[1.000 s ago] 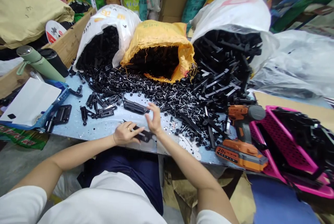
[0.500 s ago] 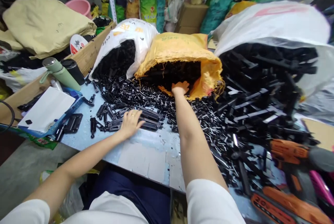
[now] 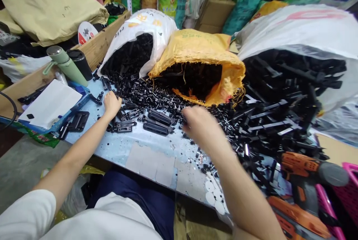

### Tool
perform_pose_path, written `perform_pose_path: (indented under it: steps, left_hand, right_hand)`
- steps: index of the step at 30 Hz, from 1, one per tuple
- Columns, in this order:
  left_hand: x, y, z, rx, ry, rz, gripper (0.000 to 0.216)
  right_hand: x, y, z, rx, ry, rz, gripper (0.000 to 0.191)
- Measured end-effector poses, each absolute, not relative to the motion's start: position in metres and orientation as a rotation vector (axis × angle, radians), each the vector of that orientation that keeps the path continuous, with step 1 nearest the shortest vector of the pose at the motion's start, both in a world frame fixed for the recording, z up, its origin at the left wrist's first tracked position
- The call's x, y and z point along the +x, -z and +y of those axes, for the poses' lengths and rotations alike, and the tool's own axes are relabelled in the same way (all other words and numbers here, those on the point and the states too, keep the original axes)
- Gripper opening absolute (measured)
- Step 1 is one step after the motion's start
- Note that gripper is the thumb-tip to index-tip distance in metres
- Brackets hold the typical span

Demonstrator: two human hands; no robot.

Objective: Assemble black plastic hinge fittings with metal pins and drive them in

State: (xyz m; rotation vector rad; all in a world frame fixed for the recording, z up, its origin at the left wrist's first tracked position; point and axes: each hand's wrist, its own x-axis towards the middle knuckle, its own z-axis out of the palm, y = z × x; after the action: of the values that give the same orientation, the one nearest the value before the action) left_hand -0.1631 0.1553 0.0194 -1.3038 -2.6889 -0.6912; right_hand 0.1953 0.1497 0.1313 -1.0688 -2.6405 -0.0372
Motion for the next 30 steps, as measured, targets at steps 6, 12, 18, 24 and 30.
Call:
perform_pose_path:
  steps: [6,12,18,24,30]
  left_hand:
    - [-0.121,-0.045,0.086,-1.829,1.386,-2.178,0.034]
    - [-0.046,-0.049,0.026,-2.723,1.255,-1.96,0.042]
    - [-0.002,-0.028,0.003,-2.844,1.533,-2.106,0.04]
    - [0.015,-0.032,-0.006,-2.618,1.788,-2.034,0.035]
    - [0.018,-0.046,-0.013,-2.545,1.729,-1.916,0.033]
  right_hand:
    - [0.174,-0.023,0.05,-0.999,0.01,-3.009,0.026]
    - [0.211,0.009,0.052,-1.171,-0.006,-2.736,0.046]
    - [0.203,0.002,0.032,-1.324,-1.006,-1.986,0.054]
    - [0.178,-0.015,0.02,-1.053,-1.538,-1.463,0.061]
    - [0.192,-0.024,0.018,-0.997,-1.237,-1.858,0.051]
